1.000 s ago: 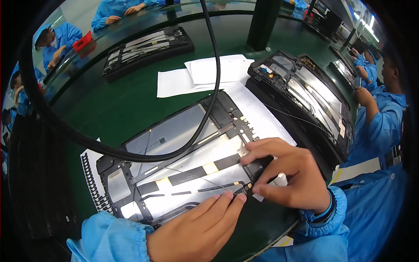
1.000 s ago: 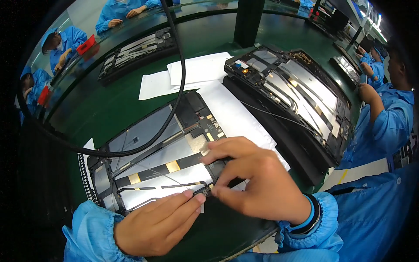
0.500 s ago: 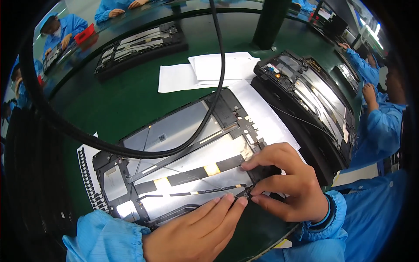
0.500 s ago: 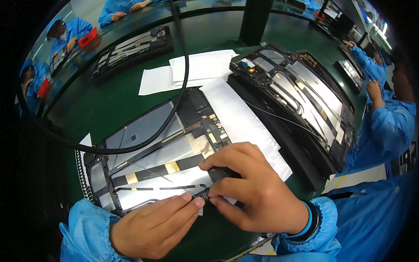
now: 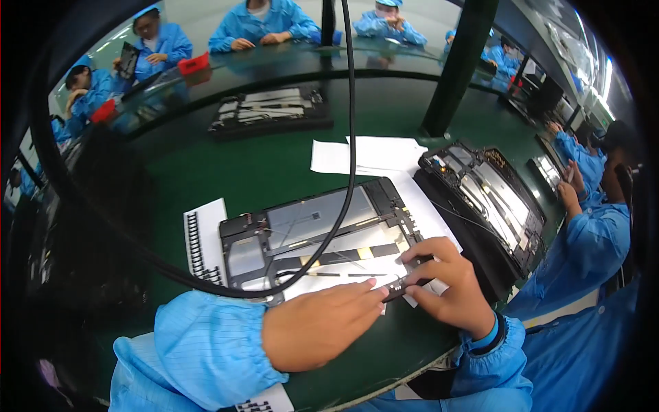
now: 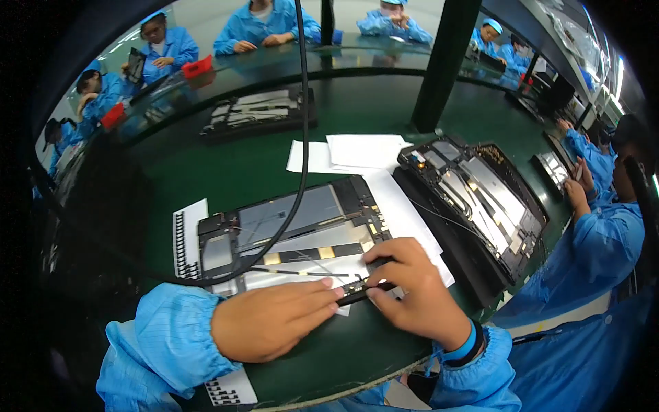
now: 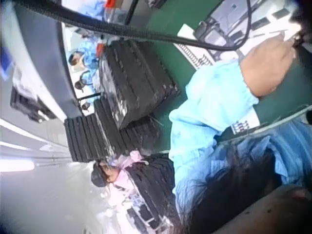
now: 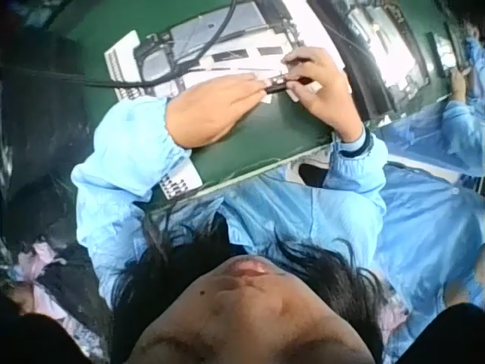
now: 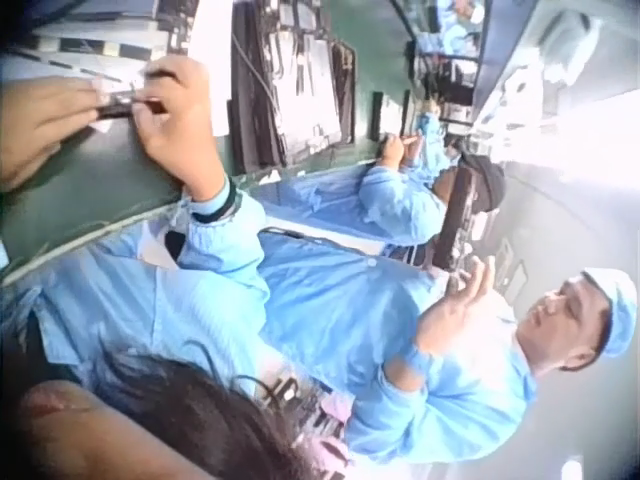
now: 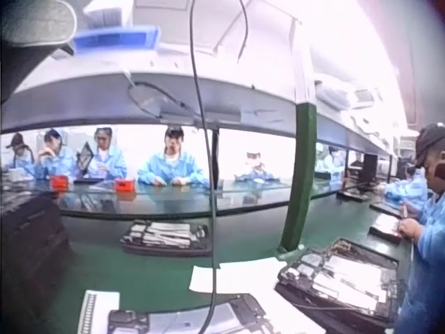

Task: The person assembles internal components and ribbon cables into portable electronic device frames by hand.

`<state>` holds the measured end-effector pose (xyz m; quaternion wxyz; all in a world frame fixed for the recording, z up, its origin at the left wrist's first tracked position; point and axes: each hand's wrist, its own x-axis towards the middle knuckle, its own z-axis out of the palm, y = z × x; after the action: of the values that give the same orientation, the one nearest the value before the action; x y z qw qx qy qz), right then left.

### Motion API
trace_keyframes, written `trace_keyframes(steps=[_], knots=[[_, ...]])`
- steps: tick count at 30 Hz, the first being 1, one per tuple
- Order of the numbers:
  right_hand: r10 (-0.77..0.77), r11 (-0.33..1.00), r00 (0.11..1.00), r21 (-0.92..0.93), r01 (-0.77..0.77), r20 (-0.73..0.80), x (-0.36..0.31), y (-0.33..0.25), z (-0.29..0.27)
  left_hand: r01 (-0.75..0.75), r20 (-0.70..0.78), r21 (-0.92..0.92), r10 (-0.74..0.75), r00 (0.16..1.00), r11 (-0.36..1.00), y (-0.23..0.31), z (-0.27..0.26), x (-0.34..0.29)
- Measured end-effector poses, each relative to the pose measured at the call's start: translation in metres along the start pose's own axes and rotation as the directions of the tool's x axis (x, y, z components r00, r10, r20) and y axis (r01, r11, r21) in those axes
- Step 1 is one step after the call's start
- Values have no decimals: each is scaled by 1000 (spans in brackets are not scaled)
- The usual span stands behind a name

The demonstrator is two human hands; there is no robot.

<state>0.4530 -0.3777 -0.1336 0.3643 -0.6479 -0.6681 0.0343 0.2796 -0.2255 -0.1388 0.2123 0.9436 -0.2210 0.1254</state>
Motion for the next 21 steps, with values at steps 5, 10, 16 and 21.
trace_keyframes(steps=[5,10,16,21], knots=[[153,986,946,111,-126,-287,-28,16,-16,336,-343,42,-302,889,941,31,-38,-53],[164,950,934,-206,-236,-317,-25,23,-1,710,-556,-58,-613,561,702,22,-13,-101],[352,932,890,24,-361,-290,-12,17,24,681,-597,-219,-648,473,699,1,8,-102],[378,880,757,461,-116,-532,14,1,7,470,-831,-254,-439,341,845,23,-35,-64]])
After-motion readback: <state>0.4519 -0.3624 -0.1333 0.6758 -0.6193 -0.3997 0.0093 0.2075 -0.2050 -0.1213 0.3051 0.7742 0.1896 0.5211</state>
